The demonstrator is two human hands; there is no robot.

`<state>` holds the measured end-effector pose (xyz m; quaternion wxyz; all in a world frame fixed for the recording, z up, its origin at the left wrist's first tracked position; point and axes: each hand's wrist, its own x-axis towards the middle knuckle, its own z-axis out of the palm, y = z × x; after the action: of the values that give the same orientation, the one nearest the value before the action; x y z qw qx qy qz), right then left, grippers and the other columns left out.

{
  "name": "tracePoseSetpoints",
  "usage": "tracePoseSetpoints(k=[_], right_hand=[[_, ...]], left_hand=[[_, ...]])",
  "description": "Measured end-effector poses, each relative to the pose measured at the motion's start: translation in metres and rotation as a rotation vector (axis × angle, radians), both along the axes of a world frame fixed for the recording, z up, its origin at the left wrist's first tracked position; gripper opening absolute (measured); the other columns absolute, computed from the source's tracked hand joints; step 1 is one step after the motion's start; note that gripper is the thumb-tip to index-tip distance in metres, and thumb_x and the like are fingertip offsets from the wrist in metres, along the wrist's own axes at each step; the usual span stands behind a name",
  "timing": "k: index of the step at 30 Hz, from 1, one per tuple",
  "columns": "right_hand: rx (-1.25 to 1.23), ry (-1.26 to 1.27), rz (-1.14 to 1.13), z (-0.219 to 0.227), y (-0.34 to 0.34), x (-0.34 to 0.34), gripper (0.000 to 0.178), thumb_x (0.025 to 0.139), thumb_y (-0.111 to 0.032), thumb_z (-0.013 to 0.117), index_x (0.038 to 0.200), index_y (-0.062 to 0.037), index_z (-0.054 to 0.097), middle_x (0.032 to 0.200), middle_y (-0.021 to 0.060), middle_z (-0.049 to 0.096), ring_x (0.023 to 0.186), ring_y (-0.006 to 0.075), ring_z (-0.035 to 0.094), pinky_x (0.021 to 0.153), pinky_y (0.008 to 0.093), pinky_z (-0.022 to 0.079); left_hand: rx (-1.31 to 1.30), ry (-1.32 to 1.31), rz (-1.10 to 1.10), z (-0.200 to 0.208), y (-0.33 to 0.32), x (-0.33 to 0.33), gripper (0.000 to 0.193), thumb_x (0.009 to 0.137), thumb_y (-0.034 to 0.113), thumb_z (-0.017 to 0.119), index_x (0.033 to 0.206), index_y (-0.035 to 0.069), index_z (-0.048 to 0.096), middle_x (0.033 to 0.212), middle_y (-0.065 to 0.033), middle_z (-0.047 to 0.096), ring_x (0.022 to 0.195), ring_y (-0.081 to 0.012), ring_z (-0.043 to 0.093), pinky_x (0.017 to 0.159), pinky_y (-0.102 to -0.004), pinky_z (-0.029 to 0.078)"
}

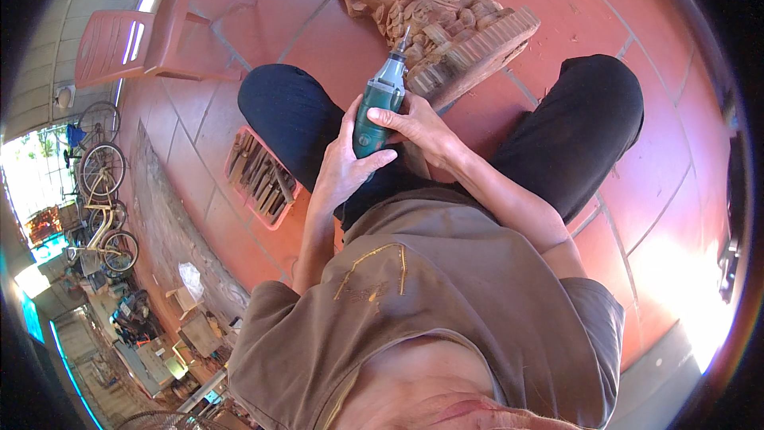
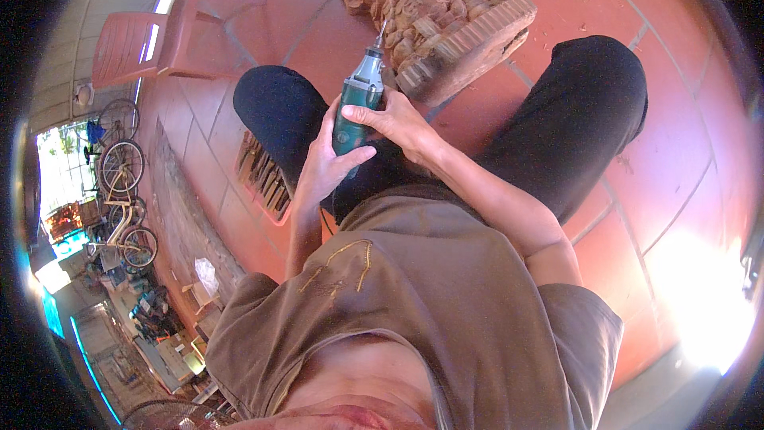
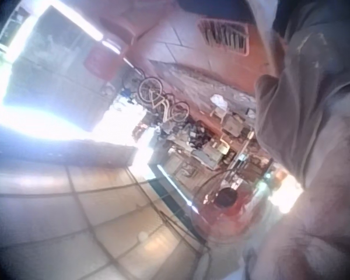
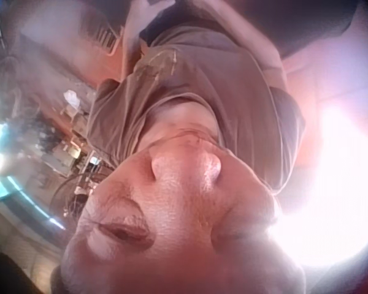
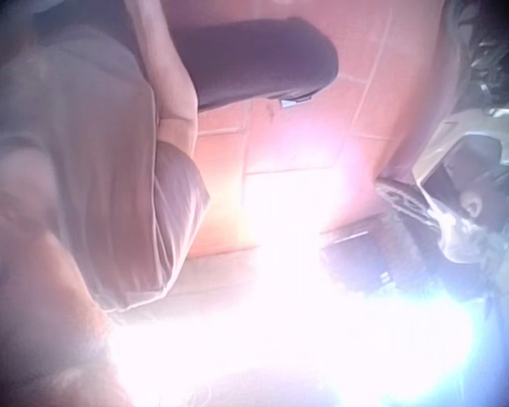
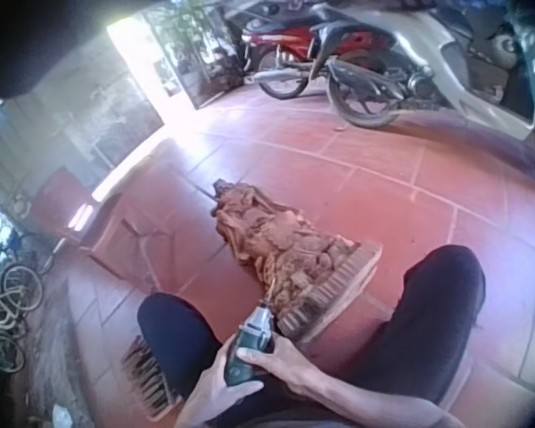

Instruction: The person sits on the floor and uses a handheld rotary tool to carve details into a large wooden sculpture. They hold the tool with both hands and work on the surface of the piece, then set the tool down and inspect the carved area with their hands.

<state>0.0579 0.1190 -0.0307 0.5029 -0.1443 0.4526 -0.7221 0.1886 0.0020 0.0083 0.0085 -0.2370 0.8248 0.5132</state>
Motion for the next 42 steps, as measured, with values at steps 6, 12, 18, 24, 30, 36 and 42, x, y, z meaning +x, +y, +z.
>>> tracePoseSetpoints(k=[6, 12, 18, 24, 30, 36, 42], right_hand=[[0.039, 0.057, -0.007, -0.003, -0.003, -0.001, 0.07, 0.076, -0.046, 0.083, 0.117, 0.0046, 0.058, 0.106, 0.0141, 0.064, 0.097, 0.0188, 0.062, 0.085, 0.0346, 0.051], [0.069, 0.082, -0.002, -0.004, -0.008, -0.004, 0.08, 0.074, -0.045, 0.085, 0.123, 0.0075, 0.051, 0.111, 0.0168, 0.063, 0.101, 0.0214, 0.064, 0.088, 0.0346, 0.052], [0.095, 0.091, 0.0, -0.002, -0.009, -0.006, 0.071, 0.078, -0.041, 0.082, 0.124, 0.0039, 0.053, 0.111, 0.0145, 0.062, 0.104, 0.0198, 0.06, 0.093, 0.035, 0.049], [0.097, 0.094, 0.005, -0.006, -0.012, -0.006, 0.07, 0.078, -0.04, 0.082, 0.124, 0.004, 0.053, 0.112, 0.0144, 0.061, 0.103, 0.0197, 0.061, 0.093, 0.035, 0.049], [0.104, 0.112, -0.001, -0.008, -0.013, -0.007, 0.072, 0.078, -0.041, 0.083, 0.125, 0.0043, 0.052, 0.112, 0.0146, 0.061, 0.103, 0.0201, 0.061, 0.092, 0.0355, 0.05], [0.092, 0.103, 0.004, -0.004, -0.012, -0.009, 0.076, 0.077, -0.043, 0.083, 0.126, 0.0048, 0.051, 0.113, 0.0153, 0.06, 0.106, 0.0209, 0.06, 0.094, 0.0357, 0.049], [0.1, 0.103, -0.037, -0.008, -0.014, -0.008, 0.082, 0.073, -0.044, 0.085, 0.125, 0.0086, 0.05, 0.112, 0.0197, 0.063, 0.103, 0.0239, 0.064, 0.091, 0.0365, 0.052]], left_hand=[[-0.071, 0.041, 0.034, -0.004, 0.001, -0.004, 0.092, 0.076, 0.023, 0.081, 0.151, 0.013, 0.028, 0.122, -0.02, 0.063, 0.11, -0.0302, 0.064, 0.095, -0.0384, 0.049], [-0.045, 0.07, 0.091, -0.003, 0.004, -0.008, 0.085, 0.077, 0.02, 0.08, 0.148, 0.008, 0.034, 0.122, -0.0168, 0.063, 0.11, -0.0237, 0.063, 0.095, -0.0365, 0.049], [-0.064, 0.122, 0.088, -0.005, 0.003, -0.01, 0.084, 0.077, 0.021, 0.079, 0.147, 0.006, 0.036, 0.119, -0.0153, 0.064, 0.108, -0.021, 0.063, 0.093, -0.0358, 0.049], [-0.039, 0.107, 0.088, -0.008, 0.001, -0.009, 0.085, 0.077, 0.019, 0.079, 0.148, 0.008, 0.034, 0.119, -0.0181, 0.064, 0.105, -0.025, 0.065, 0.091, -0.0366, 0.051], [-0.058, 0.134, 0.071, -0.009, 0.0, -0.01, 0.086, 0.077, 0.019, 0.079, 0.148, 0.009, 0.033, 0.117, -0.0191, 0.065, 0.103, -0.0266, 0.067, 0.09, -0.0371, 0.051], [-0.062, 0.129, 0.06, -0.01, -0.002, -0.01, 0.085, 0.077, 0.019, 0.079, 0.148, 0.008, 0.033, 0.119, -0.0195, 0.064, 0.106, -0.0272, 0.066, 0.092, -0.0373, 0.051], [-0.06, 0.121, 0.064, -0.009, -0.001, -0.011, 0.085, 0.077, 0.02, 0.079, 0.148, 0.008, 0.033, 0.12, -0.0202, 0.064, 0.107, -0.0279, 0.066, 0.093, -0.0375, 0.05]])
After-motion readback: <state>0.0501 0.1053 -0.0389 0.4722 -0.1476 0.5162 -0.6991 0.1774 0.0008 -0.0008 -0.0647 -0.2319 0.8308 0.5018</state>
